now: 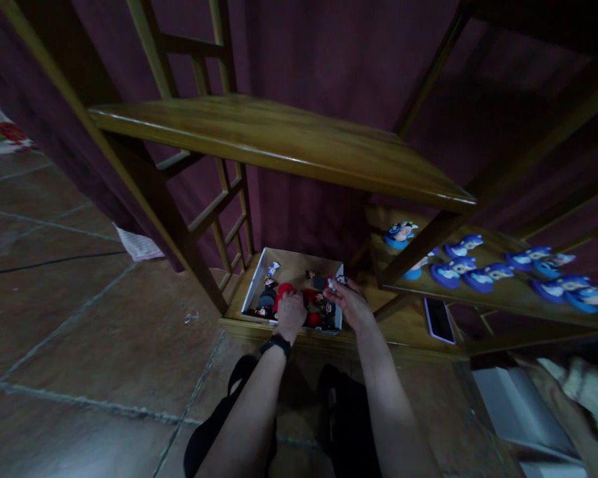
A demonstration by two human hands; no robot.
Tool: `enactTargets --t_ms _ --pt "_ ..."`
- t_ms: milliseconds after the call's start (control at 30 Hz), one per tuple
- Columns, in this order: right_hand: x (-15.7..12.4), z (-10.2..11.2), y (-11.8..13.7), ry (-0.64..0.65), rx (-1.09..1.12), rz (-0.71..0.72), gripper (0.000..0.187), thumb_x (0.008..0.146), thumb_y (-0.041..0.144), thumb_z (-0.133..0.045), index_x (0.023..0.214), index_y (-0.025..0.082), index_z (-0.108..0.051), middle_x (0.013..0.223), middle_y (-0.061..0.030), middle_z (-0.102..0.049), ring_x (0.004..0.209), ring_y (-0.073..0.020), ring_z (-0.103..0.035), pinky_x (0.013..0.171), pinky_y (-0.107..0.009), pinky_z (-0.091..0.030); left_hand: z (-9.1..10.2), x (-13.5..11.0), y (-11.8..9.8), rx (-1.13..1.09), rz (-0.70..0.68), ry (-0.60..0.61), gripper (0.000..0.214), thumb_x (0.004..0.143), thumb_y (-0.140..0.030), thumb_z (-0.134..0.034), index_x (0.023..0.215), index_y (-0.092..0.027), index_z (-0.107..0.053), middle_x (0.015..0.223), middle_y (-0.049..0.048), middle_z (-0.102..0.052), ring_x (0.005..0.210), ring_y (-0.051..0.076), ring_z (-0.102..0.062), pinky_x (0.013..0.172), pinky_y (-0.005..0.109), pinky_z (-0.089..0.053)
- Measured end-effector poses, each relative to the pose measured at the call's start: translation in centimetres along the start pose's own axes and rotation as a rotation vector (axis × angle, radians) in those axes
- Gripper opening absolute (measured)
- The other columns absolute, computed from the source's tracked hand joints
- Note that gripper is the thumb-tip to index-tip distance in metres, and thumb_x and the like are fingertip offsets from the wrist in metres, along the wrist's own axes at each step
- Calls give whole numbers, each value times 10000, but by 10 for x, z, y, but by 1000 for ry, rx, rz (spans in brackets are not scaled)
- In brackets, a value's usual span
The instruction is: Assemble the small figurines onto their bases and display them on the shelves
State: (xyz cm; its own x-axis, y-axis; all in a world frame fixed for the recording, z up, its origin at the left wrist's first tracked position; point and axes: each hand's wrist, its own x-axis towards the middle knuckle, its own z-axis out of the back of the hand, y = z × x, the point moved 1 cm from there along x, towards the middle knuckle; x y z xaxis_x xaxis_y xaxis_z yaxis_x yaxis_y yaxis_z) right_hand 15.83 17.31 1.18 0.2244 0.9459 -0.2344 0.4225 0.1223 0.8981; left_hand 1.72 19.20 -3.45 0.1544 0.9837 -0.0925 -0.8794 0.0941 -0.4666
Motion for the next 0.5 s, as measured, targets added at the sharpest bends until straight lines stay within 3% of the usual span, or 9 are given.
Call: enactTargets --t_ms 167,500 --pt "-4 1 -3 89 -58 -38 337 576 322 -755 830 199 -571 775 4 -627 670 -136 -625 682 -322 -555 -4 -5 -10 132 -2 -26 351 782 -85 -418 1092 -97 -584 1133 206 -558 1114 292 -471 899 426 -354" --pt "-4 3 0 75 -76 8 348 571 338 -739 849 199 -581 823 9 -613 713 -119 -607 721 -304 -542 10 -7 -5 138 -46 -108 375 768 -25 -373 1061 -93 -596 1034 185 -601 1029 254 -541 897 337 -376"
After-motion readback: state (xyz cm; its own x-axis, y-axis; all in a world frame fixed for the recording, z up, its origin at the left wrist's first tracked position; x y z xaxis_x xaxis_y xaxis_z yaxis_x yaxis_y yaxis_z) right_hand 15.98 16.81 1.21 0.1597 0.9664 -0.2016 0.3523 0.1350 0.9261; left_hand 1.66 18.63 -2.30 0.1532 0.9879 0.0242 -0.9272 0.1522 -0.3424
